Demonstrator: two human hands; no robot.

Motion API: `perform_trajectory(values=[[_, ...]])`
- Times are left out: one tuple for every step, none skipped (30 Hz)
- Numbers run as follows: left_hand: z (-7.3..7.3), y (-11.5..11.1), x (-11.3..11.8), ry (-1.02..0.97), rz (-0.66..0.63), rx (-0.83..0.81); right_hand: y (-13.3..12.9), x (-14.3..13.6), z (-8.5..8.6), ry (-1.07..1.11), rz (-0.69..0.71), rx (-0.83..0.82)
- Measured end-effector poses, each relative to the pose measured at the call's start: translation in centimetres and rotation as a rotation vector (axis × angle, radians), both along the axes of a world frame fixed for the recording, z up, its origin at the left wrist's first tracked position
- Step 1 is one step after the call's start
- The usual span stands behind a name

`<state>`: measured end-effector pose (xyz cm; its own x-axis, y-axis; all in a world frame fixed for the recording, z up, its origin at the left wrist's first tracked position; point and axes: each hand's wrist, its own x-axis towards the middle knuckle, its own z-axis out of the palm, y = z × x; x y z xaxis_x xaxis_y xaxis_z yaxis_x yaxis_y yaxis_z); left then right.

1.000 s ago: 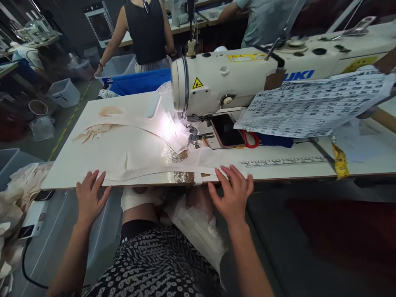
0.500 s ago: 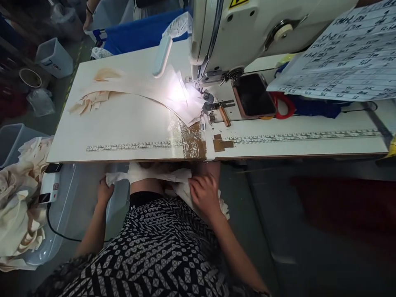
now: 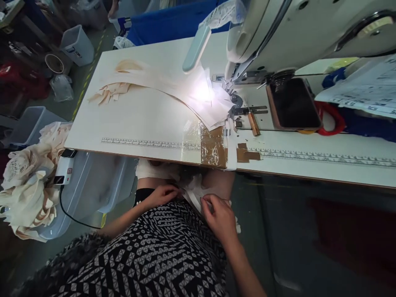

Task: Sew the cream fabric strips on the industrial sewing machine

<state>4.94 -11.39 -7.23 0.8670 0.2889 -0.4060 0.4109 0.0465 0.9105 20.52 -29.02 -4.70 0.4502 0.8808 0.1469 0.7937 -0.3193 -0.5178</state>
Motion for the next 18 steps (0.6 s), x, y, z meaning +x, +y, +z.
perform_trajectory(values=[[0.4, -0.7, 0.8, 0.014, -0.076, -0.162, 0.1, -0.2, 0.7, 0.049, -0.010, 0.028], [0.7, -1.3, 1.7, 0.026, -0.113, -0.317, 0.4, -0.5, 1.5, 0.081, 0.006, 0.051], [0.9, -1.7, 2.4, 0.026, -0.105, -0.455, 0.6, -0.7, 2.3, 0.091, 0.044, 0.071], [1.1, -2.1, 3.2, 0.011, -0.061, -0.567, 0.9, -0.9, 3.1, 0.073, 0.089, 0.097], [1.3, -2.3, 3.9, -0.016, -0.004, -0.655, 1.3, -0.9, 3.7, 0.032, 0.123, 0.133], [1.6, -2.3, 4.5, -0.045, 0.037, -0.718, 1.6, -0.9, 4.2, -0.019, 0.130, 0.176], [2.1, -2.2, 4.9, -0.070, 0.042, -0.751, 1.9, -0.8, 4.6, -0.060, 0.116, 0.220], [2.7, -1.9, 5.3, -0.083, -0.004, -0.751, 2.2, -0.5, 4.9, -0.071, 0.100, 0.252], [3.5, -1.5, 5.5, -0.084, -0.092, -0.721, 2.4, -0.1, 5.1, -0.043, 0.099, 0.266], [4.4, -1.1, 5.6, -0.077, -0.211, -0.666, 2.6, 0.4, 5.2, 0.024, 0.125, 0.254], [5.4, -0.5, 5.5, -0.068, -0.327, -0.590, 2.7, 0.9, 5.3, 0.115, 0.172, 0.218], [6.4, 0.1, 5.4, -0.061, -0.424, -0.512, 2.8, 1.5, 5.4, 0.205, 0.221, 0.169], [7.4, 0.8, 5.1, -0.054, -0.485, -0.442, 2.8, 2.1, 5.7, 0.278, 0.264, 0.116], [8.3, 1.5, 4.6, -0.048, -0.509, -0.386, 2.8, 2.7, 6.1, 0.332, 0.299, 0.065], [9.1, 2.4, 4.1, -0.048, -0.504, -0.340, 2.7, 3.5, 6.5, 0.374, 0.338, 0.014], [9.8, 3.3, 3.4, -0.055, -0.488, -0.300, 2.4, 4.3, 7.1, 0.403, 0.377, -0.028], [10.4, 4.4, 2.5, -0.066, -0.468, -0.254, 2.1, 5.2, 7.7, 0.403, 0.372, -0.039], [11.0, 5.6, 1.5, -0.081, -0.454, -0.195, 1.7, 6.1, 8.2, 0.378, 0.317, -0.022]])
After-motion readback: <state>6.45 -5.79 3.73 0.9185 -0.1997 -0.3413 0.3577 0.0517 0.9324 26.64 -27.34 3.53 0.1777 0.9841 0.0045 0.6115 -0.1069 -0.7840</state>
